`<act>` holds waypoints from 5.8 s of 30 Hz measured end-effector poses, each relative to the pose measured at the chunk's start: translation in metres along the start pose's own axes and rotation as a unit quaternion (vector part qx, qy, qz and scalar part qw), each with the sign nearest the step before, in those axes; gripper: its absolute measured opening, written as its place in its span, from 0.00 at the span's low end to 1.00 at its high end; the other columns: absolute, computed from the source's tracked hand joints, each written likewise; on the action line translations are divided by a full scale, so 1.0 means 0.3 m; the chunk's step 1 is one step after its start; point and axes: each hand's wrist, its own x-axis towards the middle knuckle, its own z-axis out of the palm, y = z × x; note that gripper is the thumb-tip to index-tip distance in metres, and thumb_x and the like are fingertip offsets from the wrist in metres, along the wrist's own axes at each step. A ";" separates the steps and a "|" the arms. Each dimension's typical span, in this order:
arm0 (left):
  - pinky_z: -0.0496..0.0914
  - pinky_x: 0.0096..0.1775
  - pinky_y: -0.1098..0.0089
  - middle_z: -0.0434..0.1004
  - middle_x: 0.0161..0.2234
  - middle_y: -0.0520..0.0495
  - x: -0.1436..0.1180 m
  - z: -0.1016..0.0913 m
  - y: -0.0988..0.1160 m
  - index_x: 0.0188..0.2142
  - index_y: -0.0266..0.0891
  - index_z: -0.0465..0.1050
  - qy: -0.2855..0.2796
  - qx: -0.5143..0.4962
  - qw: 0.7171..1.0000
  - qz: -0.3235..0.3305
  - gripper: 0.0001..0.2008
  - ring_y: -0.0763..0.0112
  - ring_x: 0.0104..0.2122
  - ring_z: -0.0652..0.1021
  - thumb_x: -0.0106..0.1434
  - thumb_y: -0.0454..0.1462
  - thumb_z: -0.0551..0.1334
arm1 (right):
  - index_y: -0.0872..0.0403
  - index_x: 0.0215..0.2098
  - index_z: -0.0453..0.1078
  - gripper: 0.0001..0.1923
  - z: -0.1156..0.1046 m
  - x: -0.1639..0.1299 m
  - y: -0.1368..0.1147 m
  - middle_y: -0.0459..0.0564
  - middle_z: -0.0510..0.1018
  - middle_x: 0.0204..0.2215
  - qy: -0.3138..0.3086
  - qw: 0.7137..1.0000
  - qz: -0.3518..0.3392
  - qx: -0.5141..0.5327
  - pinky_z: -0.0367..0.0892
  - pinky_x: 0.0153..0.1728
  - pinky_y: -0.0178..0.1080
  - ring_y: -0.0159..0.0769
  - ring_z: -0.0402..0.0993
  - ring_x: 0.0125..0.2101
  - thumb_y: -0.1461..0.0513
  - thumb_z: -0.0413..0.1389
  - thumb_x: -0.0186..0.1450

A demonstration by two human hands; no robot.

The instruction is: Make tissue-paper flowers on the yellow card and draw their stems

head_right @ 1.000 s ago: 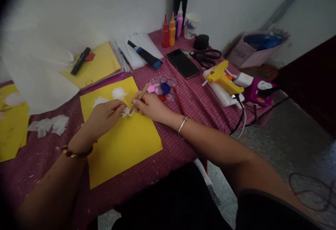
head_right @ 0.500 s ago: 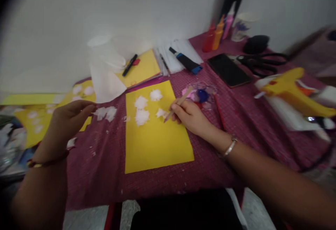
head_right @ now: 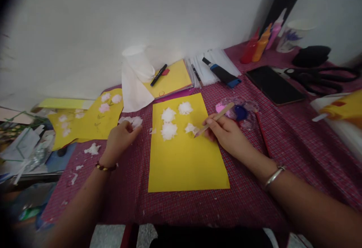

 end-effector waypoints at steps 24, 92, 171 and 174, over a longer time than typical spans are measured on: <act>0.63 0.23 0.75 0.69 0.21 0.55 -0.104 -0.002 0.375 0.26 0.40 0.72 -0.238 -0.560 0.793 0.013 0.06 0.78 0.21 0.67 0.52 0.38 0.67 | 0.50 0.40 0.72 0.06 0.046 -0.090 -0.122 0.46 0.79 0.28 -0.041 0.980 -0.167 0.101 0.70 0.23 0.32 0.28 0.73 0.24 0.59 0.55 0.67; 0.68 0.29 0.73 0.75 0.27 0.51 0.032 0.037 0.476 0.45 0.39 0.77 -0.176 -0.254 0.851 0.425 0.12 0.75 0.25 0.73 0.62 0.35 0.60 | 0.54 0.26 0.67 0.17 -0.023 0.019 -0.124 0.37 0.69 0.15 0.013 0.850 0.184 0.492 0.57 0.16 0.27 0.21 0.58 0.13 0.53 0.55 0.68; 0.65 0.56 0.51 0.71 0.56 0.40 0.052 0.006 -0.183 0.48 0.45 0.75 0.008 0.055 0.961 0.271 0.14 0.55 0.58 0.67 0.66 0.33 0.56 | 0.52 0.29 0.71 0.15 0.016 -0.022 -0.048 0.45 0.73 0.20 -0.030 0.995 0.051 0.079 0.62 0.19 0.34 0.28 0.66 0.18 0.49 0.58 0.62; 0.66 0.55 0.53 0.75 0.50 0.42 0.050 0.001 -0.174 0.40 0.43 0.77 0.029 -0.044 0.968 0.244 0.09 0.59 0.53 0.71 0.65 0.35 0.58 | 0.52 0.29 0.71 0.15 0.015 -0.021 -0.049 0.45 0.73 0.20 -0.035 0.995 0.050 0.075 0.62 0.19 0.34 0.28 0.67 0.18 0.49 0.58 0.62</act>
